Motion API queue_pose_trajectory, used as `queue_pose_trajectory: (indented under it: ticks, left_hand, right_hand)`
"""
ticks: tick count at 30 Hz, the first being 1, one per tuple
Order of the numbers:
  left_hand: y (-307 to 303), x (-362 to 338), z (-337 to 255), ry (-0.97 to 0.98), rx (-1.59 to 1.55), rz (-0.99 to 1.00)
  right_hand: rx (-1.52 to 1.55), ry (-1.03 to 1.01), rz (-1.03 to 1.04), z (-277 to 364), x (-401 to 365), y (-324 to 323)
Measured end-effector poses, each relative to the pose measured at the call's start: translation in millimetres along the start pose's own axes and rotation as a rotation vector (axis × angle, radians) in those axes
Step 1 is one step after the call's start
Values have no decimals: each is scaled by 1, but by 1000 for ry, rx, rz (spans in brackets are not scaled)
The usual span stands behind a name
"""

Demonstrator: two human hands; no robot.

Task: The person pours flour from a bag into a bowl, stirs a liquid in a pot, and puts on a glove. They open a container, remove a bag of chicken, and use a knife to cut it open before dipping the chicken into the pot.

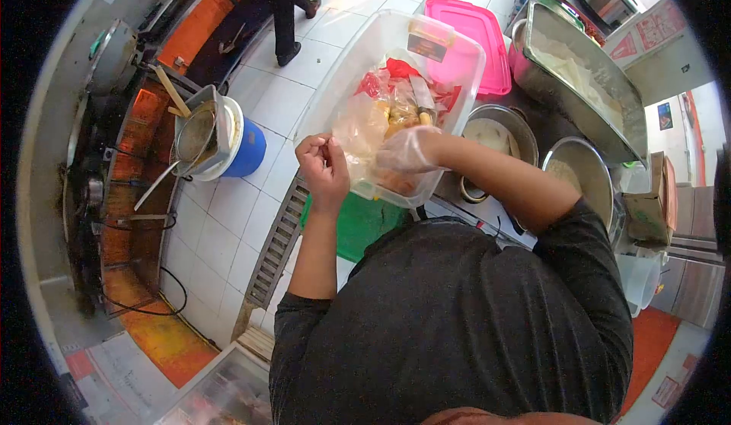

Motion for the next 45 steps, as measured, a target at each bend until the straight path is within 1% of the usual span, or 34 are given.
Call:
queue_pose_trajectory:
  ticks: [3, 5, 6, 8, 9, 11, 12, 13, 14, 16, 18, 19, 21, 22, 24, 25, 28, 29, 31, 33, 34, 36, 38, 39, 41, 42, 44, 45]
  left_hand:
    - [2, 0, 0, 13, -8, 3]
    - [3, 2, -1, 54, -64, 0]
    - [2, 2, -2, 35, -154, 33]
    - [-3, 3, -4, 3, -329, 95]
    - [-6, 2, -7, -21, -333, 56]
    - [-2, 3, -16, 45, -212, -45]
    - [3, 0, -21, 75, -155, -94]
    - [11, -6, -25, -5, -141, -68]
    - [24, -6, -30, -167, -237, 15]
    - [53, -10, -44, -490, -416, 181]
    - [82, -13, -52, -836, -983, 398]
    - [92, -17, -55, -935, -1083, 426]
    - [110, -27, -63, -1134, -1277, 488]
    - [118, -35, -58, -1093, -1273, 496]
    - [130, -49, -32, -1018, -1267, 519]
    - [135, -48, -30, -1021, -1249, 488]
    - [147, -36, -41, -978, -1083, 458]
    - [150, -30, -47, -952, -1003, 426]
    - [156, -19, -66, -910, -839, 356]
    - [156, -4, -65, -702, -578, 392]
    - [161, 1, -68, -591, -452, 409]
    - [173, 5, -75, -491, -322, 373]
    - [182, 10, -77, -366, -165, 373]
    - [186, 14, -82, -178, -36, 378]
    - [196, 20, -97, 196, 220, 387]
    - [201, 20, -104, 228, 269, 384]
    - [210, 21, -120, 295, 367, 377]
    - [213, 23, -120, 378, 414, 353]
  right_hand:
    - [292, 345, -40, 41, -12, -16]
    - [57, 131, -106, 29, -12, -2]
    - [-66, 22, -140, 25, -12, 4]
    - [-59, 47, -500, 18, -30, 6]
    - [-56, 58, -681, 16, -40, 4]
    - [41, 107, -886, 28, -61, -21]
    - [157, 96, -994, 40, -74, -37]
    - [271, 75, -1106, 52, -87, -52]
    - [452, 10, -1221, 67, -101, -68]
    - [807, -65, -1368, 79, -121, -83]
    - [1155, -84, -1426, 82, -133, -89]
    - [1076, -154, -1370, 79, -139, -91]
    - [959, -106, -1472, 75, -148, -93]
    - [898, -82, -1526, 73, -153, -94]
    - [1066, -194, -1705, 67, -169, -86]
    - [1153, -252, -1789, 64, -178, -79]
    - [1236, -295, -1951, 58, -194, -55]
    - [1270, -207, -1972, 60, -202, -47]
    - [1246, 9, -2052, 56, -216, -31]
    - [1243, 218, -2106, 54, -225, -12]
    - [1247, 311, -2122, 53, -228, -3]
    - [1247, 486, -2035, 42, -235, 20]
    - [1240, 644, -1832, 17, -250, 69]
    - [1382, 637, -1817, 17, -250, 75]
    - [1590, 599, -1851, 19, -251, 87]
    - [1696, 577, -1865, 24, -250, 89]
    - [1789, 467, -1855, 16, -250, 106]
    - [1844, 426, -1861, 18, -250, 106]
Point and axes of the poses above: each hand's wrist, its own x-axis towards the middle knuckle, its own y-axis out of the palm, z = x × y, the point moved 2 cm from there along x, towards the middle knuckle, and after that the axes turned 15 degrees about -y, right-handed, at the moved point
